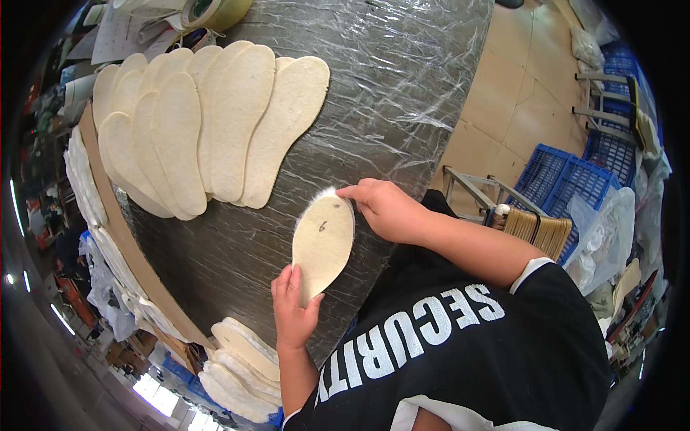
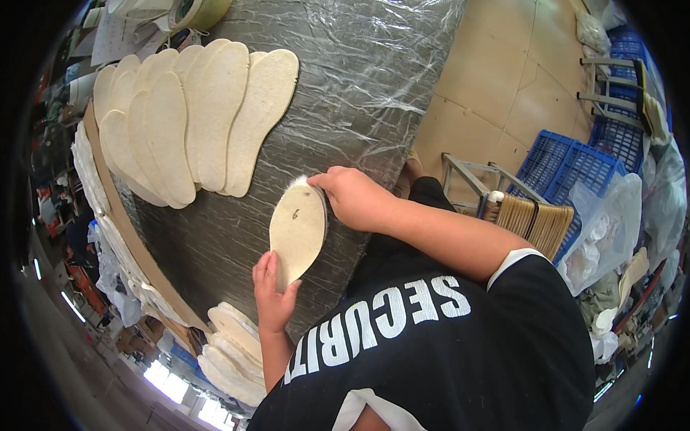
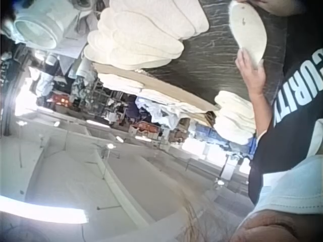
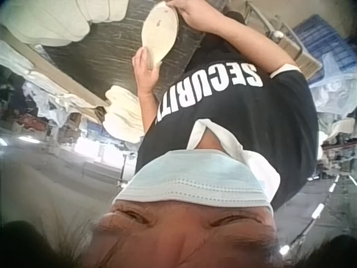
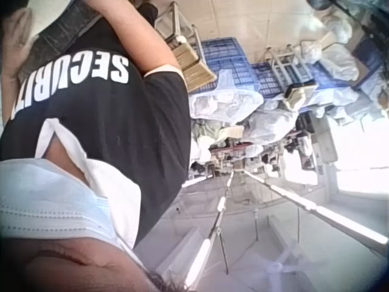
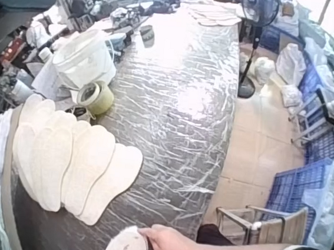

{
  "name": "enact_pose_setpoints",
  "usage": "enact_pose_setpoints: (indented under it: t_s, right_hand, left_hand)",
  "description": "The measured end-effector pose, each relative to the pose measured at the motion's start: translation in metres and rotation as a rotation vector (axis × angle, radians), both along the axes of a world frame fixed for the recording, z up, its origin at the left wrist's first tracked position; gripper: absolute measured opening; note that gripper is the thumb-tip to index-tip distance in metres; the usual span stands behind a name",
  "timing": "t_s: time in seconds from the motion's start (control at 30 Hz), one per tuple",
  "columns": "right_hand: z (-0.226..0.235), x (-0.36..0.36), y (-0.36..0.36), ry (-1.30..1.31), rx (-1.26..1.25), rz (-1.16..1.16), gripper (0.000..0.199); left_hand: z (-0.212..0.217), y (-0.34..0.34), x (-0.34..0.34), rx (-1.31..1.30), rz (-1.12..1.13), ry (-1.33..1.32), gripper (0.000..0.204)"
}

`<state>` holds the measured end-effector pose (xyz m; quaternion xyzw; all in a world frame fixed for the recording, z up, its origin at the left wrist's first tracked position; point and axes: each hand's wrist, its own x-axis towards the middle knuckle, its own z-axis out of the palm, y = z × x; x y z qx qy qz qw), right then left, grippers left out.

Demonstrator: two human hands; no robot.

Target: The recorder assembles shoe insoles by aligning and pressing a soft white fabric layer onto a shaped insole base.

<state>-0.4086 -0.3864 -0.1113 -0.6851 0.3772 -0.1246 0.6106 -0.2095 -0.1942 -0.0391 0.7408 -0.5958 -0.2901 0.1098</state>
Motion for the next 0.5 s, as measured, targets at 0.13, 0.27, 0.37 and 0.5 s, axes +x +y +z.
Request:
enact_pose_setpoints:
  t_s: [0.13, 0.27, 0.37, 0.5]
  right_hand:
    - [-0.0007, 0.0002, 0.0004, -0.013, -0.002, -0.011, 0.034]
    - [0.0014, 0.0005, -0.0004, -0.003, 0.018, -0.004, 0.034]
    - [0.0013, 0.0008, -0.0004, -0.005, 0.019, -0.006, 0.033]
    - [0.0015, 0.0009, -0.0010, -0.002, 0.020, 0.001, 0.033]
  left_hand:
    - [-0.0012, 0.0001, 0.0001, 0.008, 0.010, 0.011, 0.071]
    - [-0.0018, 0.0008, 0.0001, 0.001, 0.013, 0.010, 0.071]
    - [-0.0029, 0.0021, 0.0015, 0.012, 0.024, 0.009, 0.074]
    - [-0.0026, -0.0004, 0.0014, 0.015, 0.022, 0.006, 0.073]
